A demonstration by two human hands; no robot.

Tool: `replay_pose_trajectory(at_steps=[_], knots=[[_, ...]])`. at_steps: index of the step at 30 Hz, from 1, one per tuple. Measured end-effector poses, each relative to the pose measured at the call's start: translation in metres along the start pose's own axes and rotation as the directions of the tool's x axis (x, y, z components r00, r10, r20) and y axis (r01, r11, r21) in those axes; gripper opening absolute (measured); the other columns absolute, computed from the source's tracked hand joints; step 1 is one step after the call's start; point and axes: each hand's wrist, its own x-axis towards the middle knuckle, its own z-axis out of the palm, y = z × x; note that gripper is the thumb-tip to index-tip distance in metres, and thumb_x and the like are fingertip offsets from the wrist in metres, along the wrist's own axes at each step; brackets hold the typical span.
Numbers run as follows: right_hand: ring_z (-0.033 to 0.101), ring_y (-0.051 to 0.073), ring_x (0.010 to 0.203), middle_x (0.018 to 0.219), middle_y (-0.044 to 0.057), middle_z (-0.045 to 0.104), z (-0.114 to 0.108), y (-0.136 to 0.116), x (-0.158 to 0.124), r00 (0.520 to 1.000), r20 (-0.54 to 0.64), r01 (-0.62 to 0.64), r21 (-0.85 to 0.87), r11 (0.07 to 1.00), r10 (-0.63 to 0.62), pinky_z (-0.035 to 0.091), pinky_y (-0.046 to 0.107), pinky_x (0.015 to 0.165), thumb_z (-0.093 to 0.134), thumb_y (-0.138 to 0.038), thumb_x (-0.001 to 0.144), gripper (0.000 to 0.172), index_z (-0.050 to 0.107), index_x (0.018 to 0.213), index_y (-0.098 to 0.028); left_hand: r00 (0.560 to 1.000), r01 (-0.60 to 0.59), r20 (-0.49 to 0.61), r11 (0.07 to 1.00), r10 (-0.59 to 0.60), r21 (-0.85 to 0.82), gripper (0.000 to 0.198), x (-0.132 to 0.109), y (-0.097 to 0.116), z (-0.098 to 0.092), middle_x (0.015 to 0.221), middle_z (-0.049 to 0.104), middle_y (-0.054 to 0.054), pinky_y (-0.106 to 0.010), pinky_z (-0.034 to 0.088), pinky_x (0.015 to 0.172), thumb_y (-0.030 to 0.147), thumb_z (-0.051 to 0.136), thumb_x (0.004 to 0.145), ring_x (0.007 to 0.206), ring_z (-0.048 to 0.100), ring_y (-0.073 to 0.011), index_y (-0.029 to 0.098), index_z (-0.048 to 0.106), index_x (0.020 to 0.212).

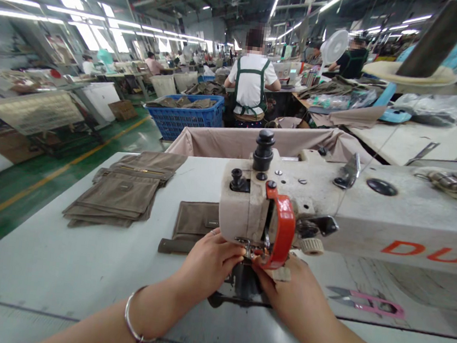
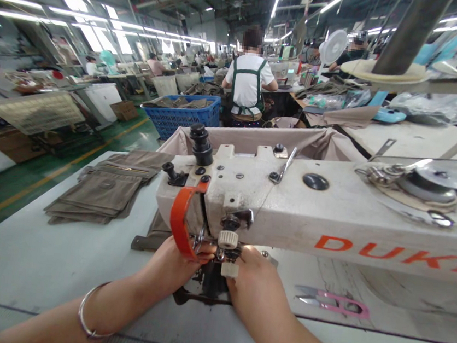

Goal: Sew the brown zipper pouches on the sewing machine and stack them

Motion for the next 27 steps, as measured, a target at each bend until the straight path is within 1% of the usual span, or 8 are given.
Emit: replay_pose_trajectory(at_steps=[3, 6, 10, 13, 18, 23, 27], knots=[[0.062, 0.022, 0.078, 0.086, 0.008, 0.068, -0.001, -0.002, 0.001, 1.000, -0.017, 0.003, -0.001, 1.000, -0.003, 0.052, 0.032, 0.071, 0.046, -0.014, 0.092, 0.023, 0.069, 0.093, -0.017, 1.000, 0.001, -0.005, 1.000, -0.001, 0.000, 0.012, 0.000, 0.001, -0.001, 0.091, 0.071, -0.002, -0.041, 0.056, 0.086, 0.017, 0.059, 0.089, 0.091, 0.066, -0.0220, 0.022, 0.070, 0.091], [0.062, 0.022, 0.075, 0.082, 0.008, 0.067, -0.002, -0.003, 0.001, 1.000, -0.026, -0.009, 0.003, 1.000, 0.009, 0.052, 0.031, 0.069, 0.045, -0.014, 0.093, 0.024, 0.069, 0.088, -0.018, 1.000, 0.000, -0.013, 1.000, 0.000, -0.008, 0.015, 0.001, 0.002, -0.002, 0.089, 0.071, -0.004, -0.040, 0.056, 0.085, 0.017, 0.057, 0.090, 0.090, 0.066, -0.0217, 0.023, 0.070, 0.090], [0.063, 0.022, 0.078, 0.084, 0.008, 0.067, -0.003, -0.004, 0.001, 1.000, -0.013, -0.020, 0.020, 1.000, 0.020, 0.052, 0.033, 0.071, 0.044, -0.015, 0.093, 0.024, 0.069, 0.091, -0.018, 1.000, 0.008, -0.020, 1.000, -0.008, -0.011, 0.017, 0.001, 0.003, -0.003, 0.088, 0.070, -0.004, -0.041, 0.057, 0.084, 0.017, 0.055, 0.090, 0.090, 0.066, -0.0224, 0.024, 0.070, 0.090], [0.062, 0.022, 0.078, 0.083, 0.008, 0.067, -0.002, -0.003, 0.000, 1.000, 0.004, -0.028, 0.028, 0.999, 0.028, 0.053, 0.033, 0.071, 0.043, -0.015, 0.094, 0.026, 0.069, 0.089, -0.018, 1.000, 0.011, -0.025, 1.000, -0.011, -0.012, 0.015, 0.001, 0.003, -0.002, 0.090, 0.070, -0.004, -0.042, 0.056, 0.086, 0.018, 0.057, 0.090, 0.092, 0.066, -0.0227, 0.023, 0.071, 0.091], [0.061, 0.022, 0.079, 0.083, 0.009, 0.066, 0.001, -0.001, 0.000, 0.999, 0.011, -0.033, 0.024, 0.999, 0.033, 0.052, 0.033, 0.072, 0.043, -0.015, 0.094, 0.027, 0.069, 0.086, -0.017, 1.000, 0.017, -0.025, 1.000, -0.017, -0.008, 0.011, 0.001, 0.003, -0.001, 0.090, 0.071, -0.002, -0.039, 0.054, 0.087, 0.016, 0.062, 0.087, 0.089, 0.065, -0.0206, 0.022, 0.071, 0.089], [0.061, 0.024, 0.083, 0.090, 0.009, 0.067, 0.000, -0.002, 0.001, 0.999, 0.013, -0.034, 0.034, 0.999, 0.033, 0.051, 0.035, 0.074, 0.047, -0.014, 0.092, 0.023, 0.069, 0.094, -0.018, 0.999, 0.021, -0.045, 1.000, -0.021, -0.012, 0.012, 0.004, 0.007, -0.006, 0.088, 0.071, -0.001, -0.037, 0.053, 0.087, 0.012, 0.067, 0.082, 0.090, 0.064, -0.0205, 0.022, 0.071, 0.088], [0.061, 0.023, 0.088, 0.097, 0.007, 0.068, 0.001, -0.003, -0.002, 1.000, 0.016, -0.023, 0.064, 0.998, 0.022, 0.050, 0.035, 0.079, 0.051, -0.013, 0.091, 0.019, 0.068, 0.096, -0.020, 1.000, 0.008, -0.025, 1.000, -0.008, -0.010, 0.013, 0.003, 0.012, -0.009, 0.091, 0.070, 0.000, -0.033, 0.052, 0.086, 0.011, 0.069, 0.081, 0.089, 0.063, -0.0188, 0.022, 0.069, 0.087]])
